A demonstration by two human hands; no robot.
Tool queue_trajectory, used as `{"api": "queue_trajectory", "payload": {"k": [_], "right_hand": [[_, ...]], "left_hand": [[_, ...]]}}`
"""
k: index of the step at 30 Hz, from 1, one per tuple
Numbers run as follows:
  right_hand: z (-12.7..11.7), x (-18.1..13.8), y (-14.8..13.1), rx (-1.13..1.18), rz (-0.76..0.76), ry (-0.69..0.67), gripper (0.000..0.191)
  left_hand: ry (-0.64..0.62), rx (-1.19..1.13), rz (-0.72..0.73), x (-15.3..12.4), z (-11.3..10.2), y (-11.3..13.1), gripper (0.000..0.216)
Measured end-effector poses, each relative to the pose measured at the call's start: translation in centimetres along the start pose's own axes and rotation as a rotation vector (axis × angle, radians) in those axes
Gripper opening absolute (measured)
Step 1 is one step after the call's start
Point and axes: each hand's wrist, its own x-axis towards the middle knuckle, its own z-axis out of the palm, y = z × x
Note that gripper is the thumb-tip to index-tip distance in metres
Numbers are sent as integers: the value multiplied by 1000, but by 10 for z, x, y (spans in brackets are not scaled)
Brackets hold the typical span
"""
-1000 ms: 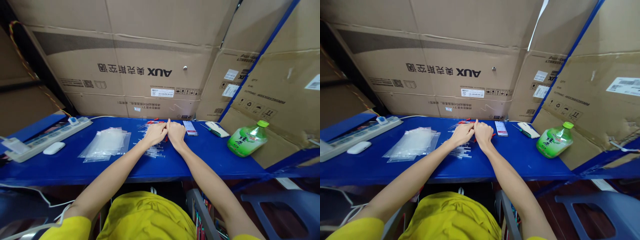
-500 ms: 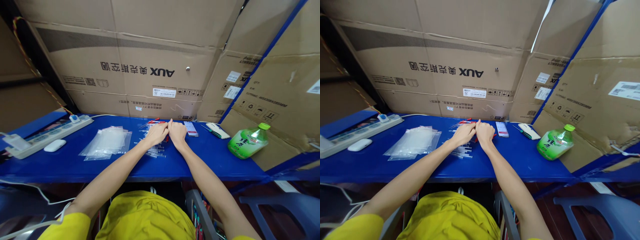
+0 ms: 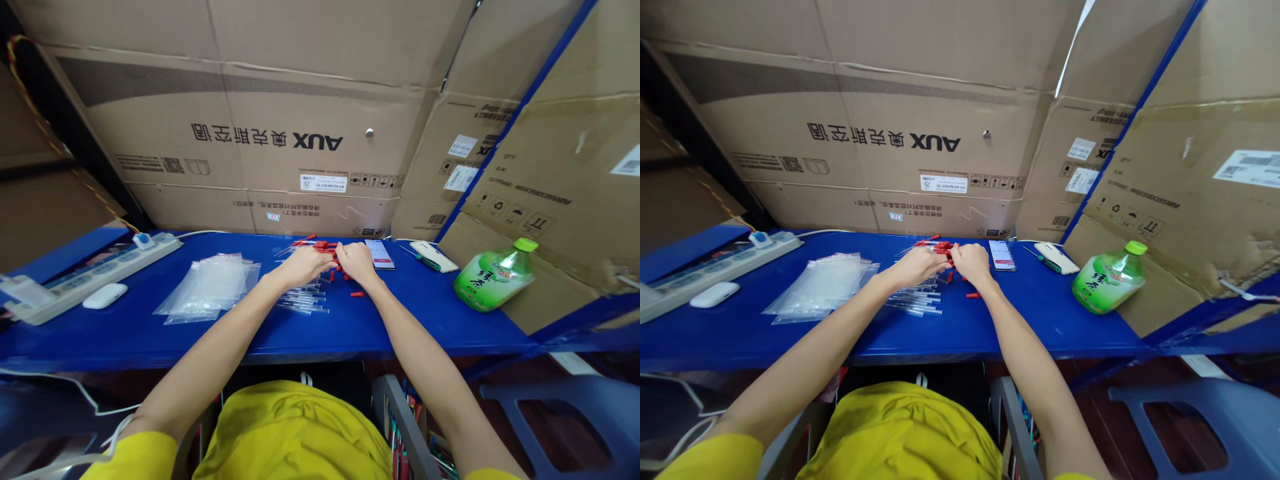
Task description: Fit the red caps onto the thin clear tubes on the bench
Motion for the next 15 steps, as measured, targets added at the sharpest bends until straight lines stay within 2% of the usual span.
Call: {"api": "queue_trajectory", "payload": {"k": [3, 6, 9, 12, 15], "right_hand": [[4, -1, 3, 266, -59, -2, 65], [12, 1, 1, 569, -65, 12, 64], [20, 4, -5, 733, -62, 26, 62], [17, 5, -9, 604, 12, 142, 64], [7, 2, -10, 265, 95, 335, 63]], "left_hand": [[-19, -269, 28, -3, -7, 4, 51], [-11, -561, -46, -4, -8, 12, 53], [25, -756, -114, -2, -5, 16, 54], [125, -697, -134, 0, -3, 14, 55], [220, -411, -152, 3, -2, 12, 52]]}}
